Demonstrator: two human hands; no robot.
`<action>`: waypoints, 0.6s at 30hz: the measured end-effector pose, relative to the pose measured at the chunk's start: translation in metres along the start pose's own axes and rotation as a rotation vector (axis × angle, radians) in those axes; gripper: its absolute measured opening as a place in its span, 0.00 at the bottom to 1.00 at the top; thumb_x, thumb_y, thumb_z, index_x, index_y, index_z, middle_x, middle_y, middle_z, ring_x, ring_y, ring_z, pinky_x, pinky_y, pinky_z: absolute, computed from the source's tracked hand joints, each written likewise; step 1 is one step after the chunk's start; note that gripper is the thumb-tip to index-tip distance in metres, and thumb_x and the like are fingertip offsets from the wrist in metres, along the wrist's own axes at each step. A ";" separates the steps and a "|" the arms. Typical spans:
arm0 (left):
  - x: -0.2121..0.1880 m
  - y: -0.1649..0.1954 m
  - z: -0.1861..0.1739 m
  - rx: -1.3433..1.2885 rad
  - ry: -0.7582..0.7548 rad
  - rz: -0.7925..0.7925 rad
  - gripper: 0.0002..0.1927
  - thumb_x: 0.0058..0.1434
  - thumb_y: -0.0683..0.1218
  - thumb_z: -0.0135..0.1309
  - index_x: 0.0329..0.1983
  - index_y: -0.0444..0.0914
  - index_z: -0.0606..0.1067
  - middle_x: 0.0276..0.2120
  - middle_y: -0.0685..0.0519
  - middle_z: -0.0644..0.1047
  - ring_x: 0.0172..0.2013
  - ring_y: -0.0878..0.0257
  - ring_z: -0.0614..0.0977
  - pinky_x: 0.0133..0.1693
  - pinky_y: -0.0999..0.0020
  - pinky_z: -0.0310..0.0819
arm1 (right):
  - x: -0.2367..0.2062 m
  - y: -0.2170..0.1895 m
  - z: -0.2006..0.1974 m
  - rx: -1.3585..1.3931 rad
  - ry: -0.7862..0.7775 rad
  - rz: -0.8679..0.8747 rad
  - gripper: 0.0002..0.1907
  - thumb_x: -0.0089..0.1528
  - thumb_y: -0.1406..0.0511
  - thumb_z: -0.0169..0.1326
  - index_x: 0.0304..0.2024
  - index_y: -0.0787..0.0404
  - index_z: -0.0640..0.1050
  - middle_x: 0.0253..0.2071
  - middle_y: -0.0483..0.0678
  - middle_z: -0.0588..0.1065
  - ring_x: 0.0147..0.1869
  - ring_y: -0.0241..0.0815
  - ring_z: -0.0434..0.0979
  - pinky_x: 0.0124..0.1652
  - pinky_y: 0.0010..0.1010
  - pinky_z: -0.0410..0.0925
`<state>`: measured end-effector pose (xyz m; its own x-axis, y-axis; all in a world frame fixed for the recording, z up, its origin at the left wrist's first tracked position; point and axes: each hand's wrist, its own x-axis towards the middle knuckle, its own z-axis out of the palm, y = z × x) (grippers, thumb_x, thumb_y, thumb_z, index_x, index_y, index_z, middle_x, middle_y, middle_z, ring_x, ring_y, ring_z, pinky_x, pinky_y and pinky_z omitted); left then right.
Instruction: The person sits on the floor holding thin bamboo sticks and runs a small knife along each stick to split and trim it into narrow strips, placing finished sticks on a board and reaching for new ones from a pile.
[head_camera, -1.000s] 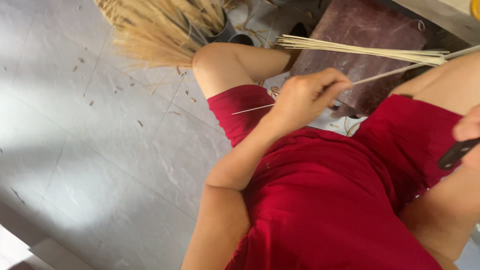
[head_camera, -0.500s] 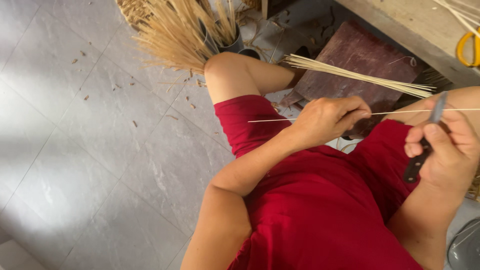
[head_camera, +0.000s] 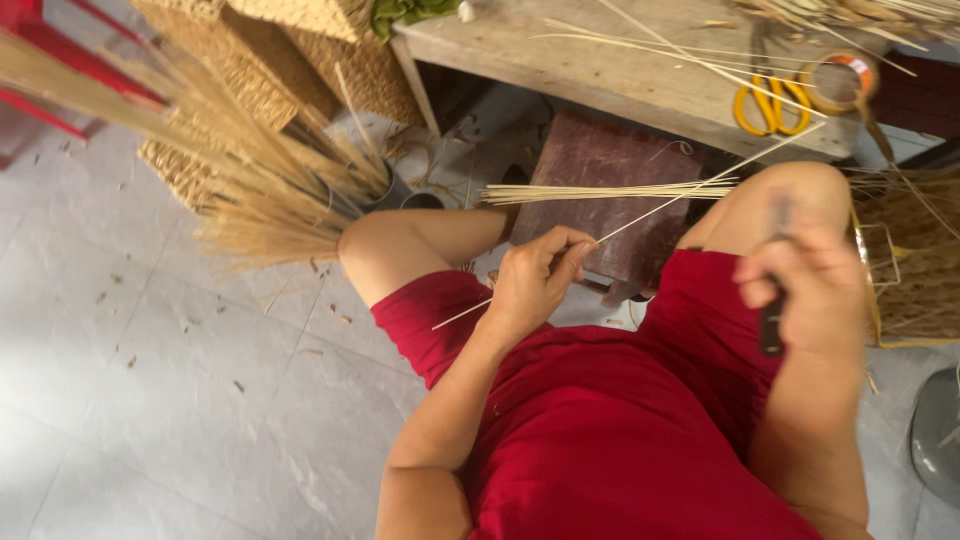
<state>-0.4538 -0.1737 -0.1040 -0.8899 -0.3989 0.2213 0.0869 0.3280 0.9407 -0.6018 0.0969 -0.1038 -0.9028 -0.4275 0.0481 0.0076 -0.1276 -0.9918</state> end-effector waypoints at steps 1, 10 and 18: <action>-0.001 0.001 0.004 -0.003 -0.010 0.006 0.07 0.69 0.44 0.56 0.45 0.37 0.79 0.26 0.51 0.81 0.27 0.68 0.84 0.29 0.73 0.77 | -0.002 0.003 0.012 -0.038 -0.136 0.057 0.15 0.73 0.72 0.46 0.62 0.65 0.70 0.30 0.50 0.75 0.26 0.33 0.68 0.30 0.23 0.64; -0.009 0.006 0.014 -0.005 -0.126 -0.022 0.07 0.68 0.43 0.55 0.46 0.37 0.79 0.26 0.52 0.81 0.27 0.69 0.83 0.29 0.73 0.76 | -0.007 0.016 0.079 -0.094 -0.407 0.199 0.21 0.68 0.70 0.47 0.64 0.66 0.71 0.30 0.47 0.76 0.26 0.31 0.69 0.27 0.20 0.66; -0.011 0.004 -0.001 0.118 -0.093 0.027 0.06 0.68 0.43 0.57 0.44 0.38 0.80 0.24 0.52 0.80 0.25 0.68 0.83 0.28 0.72 0.74 | 0.001 0.003 0.039 0.118 -0.187 0.108 0.18 0.70 0.70 0.47 0.62 0.69 0.74 0.30 0.49 0.75 0.26 0.32 0.69 0.27 0.20 0.63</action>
<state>-0.4438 -0.1686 -0.1023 -0.9262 -0.3090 0.2159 0.0628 0.4381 0.8967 -0.5864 0.0615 -0.1021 -0.7984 -0.6015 -0.0255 0.1601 -0.1714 -0.9721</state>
